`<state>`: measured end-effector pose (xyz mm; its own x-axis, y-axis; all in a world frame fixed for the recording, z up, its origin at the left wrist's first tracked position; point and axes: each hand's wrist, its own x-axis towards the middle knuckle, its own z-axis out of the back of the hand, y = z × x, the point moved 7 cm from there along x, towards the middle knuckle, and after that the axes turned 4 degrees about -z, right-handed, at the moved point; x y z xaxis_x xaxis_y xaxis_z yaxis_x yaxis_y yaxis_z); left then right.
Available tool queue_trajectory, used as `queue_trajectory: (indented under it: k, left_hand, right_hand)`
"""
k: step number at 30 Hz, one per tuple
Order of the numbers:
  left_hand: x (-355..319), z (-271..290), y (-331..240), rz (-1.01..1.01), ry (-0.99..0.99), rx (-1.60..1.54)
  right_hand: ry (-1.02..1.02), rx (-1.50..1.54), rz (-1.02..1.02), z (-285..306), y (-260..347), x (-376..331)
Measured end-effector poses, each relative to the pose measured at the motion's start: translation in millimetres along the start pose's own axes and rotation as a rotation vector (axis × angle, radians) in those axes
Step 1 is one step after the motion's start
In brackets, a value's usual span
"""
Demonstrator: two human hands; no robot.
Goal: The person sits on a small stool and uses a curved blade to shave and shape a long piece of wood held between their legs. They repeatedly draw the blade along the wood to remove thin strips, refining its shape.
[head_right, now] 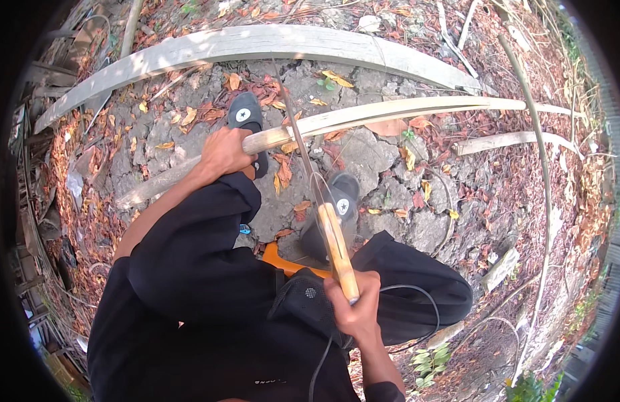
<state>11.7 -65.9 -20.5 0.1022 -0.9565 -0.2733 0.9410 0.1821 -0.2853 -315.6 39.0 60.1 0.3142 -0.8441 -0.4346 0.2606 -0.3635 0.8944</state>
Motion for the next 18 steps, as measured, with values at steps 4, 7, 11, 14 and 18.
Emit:
queue_trajectory:
  k: [4,7,11,14,18]
  left_hand:
    - [-8.4,-39.6,-18.4,0.015,-0.005,-0.085]
    - [-1.2,-6.7,0.6,-0.013,-0.053,0.055]
    - [4.9,-6.6,0.3,0.003,-0.069,0.017]
    - [5.3,-14.3,3.2,0.013,-0.063,-0.017]
    - [7.3,-4.0,0.0,0.003,-0.101,0.016]
  right_hand:
    - [-0.061,-0.020,0.007,30.4,12.0,-84.2]
    - [-0.049,-0.011,0.030,-7.3,10.2,-21.2]
    - [-0.060,-0.059,0.076,-7.0,10.5,18.9]
    - [-0.071,0.066,0.069,14.1,-16.7,-49.2]
    - [-0.049,0.081,0.098,14.5,-2.9,-48.5]
